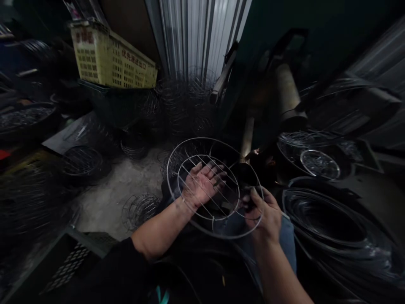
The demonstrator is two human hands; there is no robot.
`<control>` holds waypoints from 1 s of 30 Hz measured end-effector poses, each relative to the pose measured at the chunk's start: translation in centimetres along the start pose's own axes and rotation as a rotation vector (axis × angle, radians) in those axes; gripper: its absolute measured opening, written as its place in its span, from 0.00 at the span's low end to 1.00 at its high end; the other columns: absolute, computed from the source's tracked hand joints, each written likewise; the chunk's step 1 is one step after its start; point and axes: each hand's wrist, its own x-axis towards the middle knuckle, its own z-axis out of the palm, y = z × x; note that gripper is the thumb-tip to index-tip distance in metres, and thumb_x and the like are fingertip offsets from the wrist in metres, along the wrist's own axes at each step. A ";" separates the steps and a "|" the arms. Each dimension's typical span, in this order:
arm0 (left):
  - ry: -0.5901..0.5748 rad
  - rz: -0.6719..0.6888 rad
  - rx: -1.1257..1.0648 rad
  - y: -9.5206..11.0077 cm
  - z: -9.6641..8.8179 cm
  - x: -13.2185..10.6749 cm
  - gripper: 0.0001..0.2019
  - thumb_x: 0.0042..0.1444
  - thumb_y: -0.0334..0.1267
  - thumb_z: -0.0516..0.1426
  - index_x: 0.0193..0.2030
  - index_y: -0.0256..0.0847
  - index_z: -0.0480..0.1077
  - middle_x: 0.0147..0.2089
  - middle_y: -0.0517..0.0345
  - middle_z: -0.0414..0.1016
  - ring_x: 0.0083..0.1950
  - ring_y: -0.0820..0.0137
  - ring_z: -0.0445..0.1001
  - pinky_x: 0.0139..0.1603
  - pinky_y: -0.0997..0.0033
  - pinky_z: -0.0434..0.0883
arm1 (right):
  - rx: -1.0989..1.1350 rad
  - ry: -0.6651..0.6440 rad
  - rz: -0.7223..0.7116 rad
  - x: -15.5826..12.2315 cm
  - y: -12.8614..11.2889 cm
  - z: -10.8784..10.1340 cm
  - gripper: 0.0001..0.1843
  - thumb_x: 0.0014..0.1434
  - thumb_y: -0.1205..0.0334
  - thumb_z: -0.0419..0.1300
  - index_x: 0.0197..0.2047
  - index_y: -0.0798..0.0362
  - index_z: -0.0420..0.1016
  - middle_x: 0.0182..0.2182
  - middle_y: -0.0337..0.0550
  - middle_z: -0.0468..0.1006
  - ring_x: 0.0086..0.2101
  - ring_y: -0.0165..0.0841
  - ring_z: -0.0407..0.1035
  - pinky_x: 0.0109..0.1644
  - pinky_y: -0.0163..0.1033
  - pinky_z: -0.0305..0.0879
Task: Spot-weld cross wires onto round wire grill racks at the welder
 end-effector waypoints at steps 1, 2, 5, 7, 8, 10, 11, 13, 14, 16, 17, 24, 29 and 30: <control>-0.008 0.048 0.027 0.3 0.7 -0.1 0.18 0.59 0.44 0.53 0.51 0.36 0.70 0.51 0.46 0.76 0.52 0.58 0.75 0.53 0.58 0.68 | 0.021 -0.005 0.034 0.6 0.4 -0.1 0.26 0.31 0.59 0.77 0.33 0.54 0.72 0.27 0.36 0.77 0.20 0.24 0.65 0.21 0.30 0.64; 0.001 0.089 0.050 0.4 1.3 -0.2 0.16 0.58 0.42 0.53 0.50 0.37 0.71 0.49 0.49 0.77 0.51 0.60 0.75 0.52 0.59 0.69 | 0.042 -0.017 0.068 1.1 0.8 -0.2 0.26 0.31 0.59 0.77 0.34 0.54 0.72 0.28 0.35 0.77 0.21 0.24 0.66 0.22 0.29 0.64; 0.095 0.122 0.108 0.1 2.3 -0.2 0.12 0.59 0.41 0.54 0.46 0.40 0.71 0.41 0.53 0.78 0.48 0.62 0.76 0.50 0.60 0.70 | 0.082 -0.047 0.128 2.2 1.5 -1.0 0.25 0.33 0.60 0.77 0.33 0.54 0.70 0.28 0.36 0.77 0.23 0.25 0.68 0.24 0.28 0.65; 0.142 0.089 0.133 -0.1 2.1 0.0 0.10 0.60 0.39 0.54 0.46 0.41 0.71 0.39 0.55 0.78 0.47 0.62 0.77 0.50 0.59 0.70 | 0.074 -0.044 0.145 2.5 1.9 -1.8 0.24 0.33 0.59 0.77 0.31 0.54 0.70 0.27 0.35 0.76 0.23 0.26 0.69 0.24 0.30 0.66; 0.152 0.073 0.137 -0.2 1.9 0.1 0.10 0.60 0.37 0.54 0.47 0.42 0.71 0.38 0.55 0.78 0.47 0.62 0.77 0.50 0.58 0.70 | 0.068 -0.035 0.155 2.6 2.0 -2.2 0.24 0.33 0.59 0.77 0.31 0.54 0.70 0.26 0.35 0.76 0.23 0.26 0.69 0.24 0.30 0.66; 0.168 0.045 0.130 -0.1 1.4 0.3 0.10 0.61 0.36 0.53 0.47 0.43 0.71 0.38 0.56 0.78 0.46 0.62 0.78 0.50 0.57 0.71 | 0.064 -0.019 0.172 2.7 2.2 -2.8 0.25 0.31 0.60 0.77 0.30 0.54 0.70 0.26 0.35 0.76 0.23 0.26 0.68 0.23 0.30 0.66; 0.175 0.035 0.123 -0.1 1.2 0.4 0.10 0.61 0.36 0.53 0.47 0.44 0.71 0.38 0.56 0.78 0.45 0.62 0.78 0.49 0.57 0.71 | 0.061 -0.011 0.170 2.7 2.2 -3.0 0.25 0.30 0.60 0.77 0.31 0.54 0.71 0.26 0.35 0.76 0.23 0.26 0.68 0.23 0.30 0.65; 0.195 0.013 0.105 0.1 0.9 0.7 0.09 0.62 0.38 0.53 0.47 0.44 0.71 0.37 0.56 0.78 0.43 0.61 0.79 0.47 0.56 0.71 | 0.042 0.004 0.138 2.7 2.2 -3.3 0.26 0.30 0.59 0.77 0.32 0.53 0.71 0.26 0.36 0.77 0.22 0.27 0.69 0.23 0.30 0.66; 0.209 0.000 0.096 0.1 0.7 0.9 0.10 0.63 0.39 0.52 0.47 0.43 0.71 0.36 0.55 0.78 0.42 0.61 0.79 0.45 0.56 0.72 | 0.025 0.012 0.116 2.8 2.2 -3.4 0.27 0.30 0.58 0.77 0.33 0.53 0.71 0.25 0.36 0.77 0.22 0.27 0.69 0.23 0.31 0.66; 0.247 -0.041 0.068 -0.3 0.3 1.5 0.12 0.64 0.40 0.50 0.45 0.38 0.71 0.34 0.52 0.77 0.37 0.63 0.78 0.41 0.60 0.72 | -0.012 0.027 0.082 2.8 2.1 -3.6 0.28 0.30 0.57 0.77 0.35 0.54 0.72 0.25 0.36 0.77 0.21 0.29 0.70 0.22 0.32 0.67; 0.265 -0.073 0.040 -0.6 0.0 2.0 0.13 0.65 0.41 0.49 0.44 0.34 0.71 0.32 0.52 0.76 0.34 0.65 0.77 0.38 0.63 0.72 | -0.027 0.032 0.065 2.7 1.9 -3.7 0.28 0.30 0.57 0.77 0.35 0.54 0.73 0.25 0.37 0.77 0.21 0.29 0.70 0.22 0.32 0.67; 0.256 -0.301 -0.150 -4.3 -2.5 7.0 0.07 0.62 0.29 0.49 0.33 0.34 0.65 0.22 0.63 0.61 0.21 0.79 0.64 0.25 0.80 0.66 | -0.072 -0.003 -0.116 2.7 -0.9 -2.1 0.22 0.34 0.58 0.77 0.34 0.55 0.78 0.26 0.41 0.78 0.23 0.29 0.71 0.26 0.32 0.68; 0.315 -0.316 -0.128 -4.2 -3.7 8.3 0.06 0.57 0.24 0.50 0.38 0.31 0.68 0.26 0.57 0.69 0.22 0.78 0.68 0.24 0.81 0.66 | -0.092 -0.035 -0.197 4.1 -2.1 -1.1 0.19 0.35 0.59 0.77 0.32 0.54 0.79 0.26 0.43 0.79 0.23 0.31 0.72 0.26 0.34 0.69; 0.326 -0.324 -0.123 -3.9 -4.0 8.0 0.08 0.56 0.23 0.50 0.40 0.30 0.69 0.27 0.56 0.70 0.22 0.78 0.69 0.23 0.82 0.65 | -0.098 -0.047 -0.199 4.2 -2.2 -1.3 0.19 0.35 0.60 0.76 0.32 0.54 0.79 0.27 0.43 0.79 0.24 0.31 0.73 0.27 0.35 0.70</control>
